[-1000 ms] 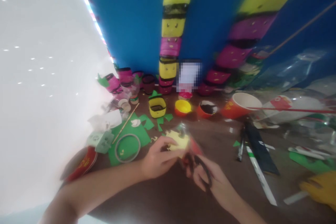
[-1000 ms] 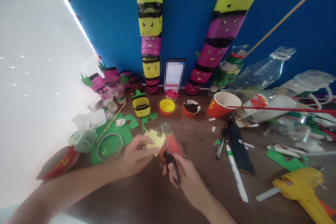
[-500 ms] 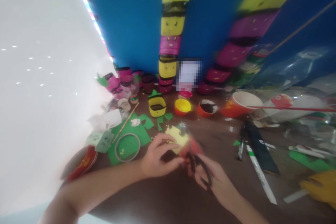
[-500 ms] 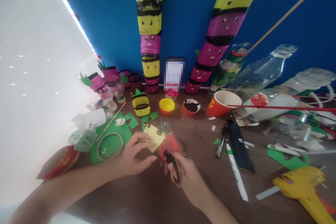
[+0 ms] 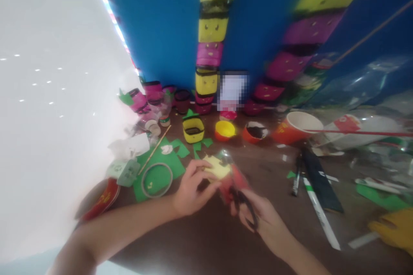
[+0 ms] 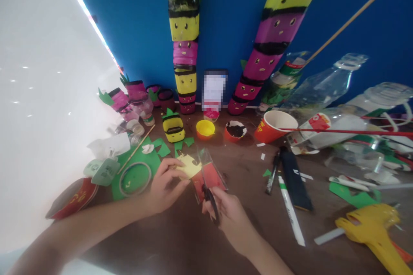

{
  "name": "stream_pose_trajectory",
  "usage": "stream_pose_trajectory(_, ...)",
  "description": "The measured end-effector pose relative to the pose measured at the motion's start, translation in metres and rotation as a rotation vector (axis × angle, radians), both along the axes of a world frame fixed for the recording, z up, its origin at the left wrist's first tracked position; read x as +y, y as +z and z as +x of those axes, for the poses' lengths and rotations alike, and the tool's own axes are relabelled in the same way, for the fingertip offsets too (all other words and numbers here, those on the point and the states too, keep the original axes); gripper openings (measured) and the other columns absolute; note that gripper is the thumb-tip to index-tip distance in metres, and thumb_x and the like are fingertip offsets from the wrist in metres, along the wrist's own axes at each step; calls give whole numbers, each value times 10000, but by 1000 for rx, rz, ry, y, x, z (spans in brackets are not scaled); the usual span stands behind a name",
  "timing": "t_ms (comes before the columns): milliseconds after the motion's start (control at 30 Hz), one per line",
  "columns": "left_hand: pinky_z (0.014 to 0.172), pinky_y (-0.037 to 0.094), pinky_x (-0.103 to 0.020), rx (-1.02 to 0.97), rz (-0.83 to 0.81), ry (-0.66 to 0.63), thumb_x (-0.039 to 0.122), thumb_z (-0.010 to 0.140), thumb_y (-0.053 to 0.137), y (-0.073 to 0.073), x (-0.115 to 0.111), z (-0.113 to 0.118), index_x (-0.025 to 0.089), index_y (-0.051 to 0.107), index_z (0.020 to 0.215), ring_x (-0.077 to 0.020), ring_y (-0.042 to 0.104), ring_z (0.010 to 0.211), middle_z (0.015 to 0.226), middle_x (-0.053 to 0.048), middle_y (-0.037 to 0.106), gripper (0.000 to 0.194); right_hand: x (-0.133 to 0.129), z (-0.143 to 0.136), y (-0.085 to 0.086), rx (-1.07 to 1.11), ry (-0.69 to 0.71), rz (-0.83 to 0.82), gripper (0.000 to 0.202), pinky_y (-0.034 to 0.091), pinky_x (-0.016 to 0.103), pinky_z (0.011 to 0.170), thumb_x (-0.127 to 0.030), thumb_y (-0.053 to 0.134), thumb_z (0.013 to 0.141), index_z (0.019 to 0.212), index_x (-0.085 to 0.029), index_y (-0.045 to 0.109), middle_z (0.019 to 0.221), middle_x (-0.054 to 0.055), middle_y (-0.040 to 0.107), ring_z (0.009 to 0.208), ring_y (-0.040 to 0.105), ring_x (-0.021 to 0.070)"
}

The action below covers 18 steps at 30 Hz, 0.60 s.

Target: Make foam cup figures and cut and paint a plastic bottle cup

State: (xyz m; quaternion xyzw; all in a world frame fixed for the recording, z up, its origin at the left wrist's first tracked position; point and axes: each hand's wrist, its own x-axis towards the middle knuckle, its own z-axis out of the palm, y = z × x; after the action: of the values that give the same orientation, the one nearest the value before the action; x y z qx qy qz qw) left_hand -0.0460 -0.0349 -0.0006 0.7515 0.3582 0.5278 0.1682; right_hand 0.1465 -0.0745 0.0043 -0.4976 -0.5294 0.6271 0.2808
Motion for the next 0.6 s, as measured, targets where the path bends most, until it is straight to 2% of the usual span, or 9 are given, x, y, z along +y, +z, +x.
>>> stream_pose_trajectory(233,757,493,-267,-8,-34,13,175,794,597,-2,1,0,166,590,854,-131,559,885,948,-59,519,61,-1,1,-2,-20,11,2,404,292,207,406,-550,532,780,738,-149,558,640,12,532,478,391,73)
stream_pose_trajectory(600,815,486,-325,-67,-229,47,197,834,539,-9,5,-1,185,600,879,-164,535,944,982,-72,502,76,-1,2,-2,-20,0,34,446,280,200,394,-597,522,766,727,-154,562,619,7,512,467,377,71)
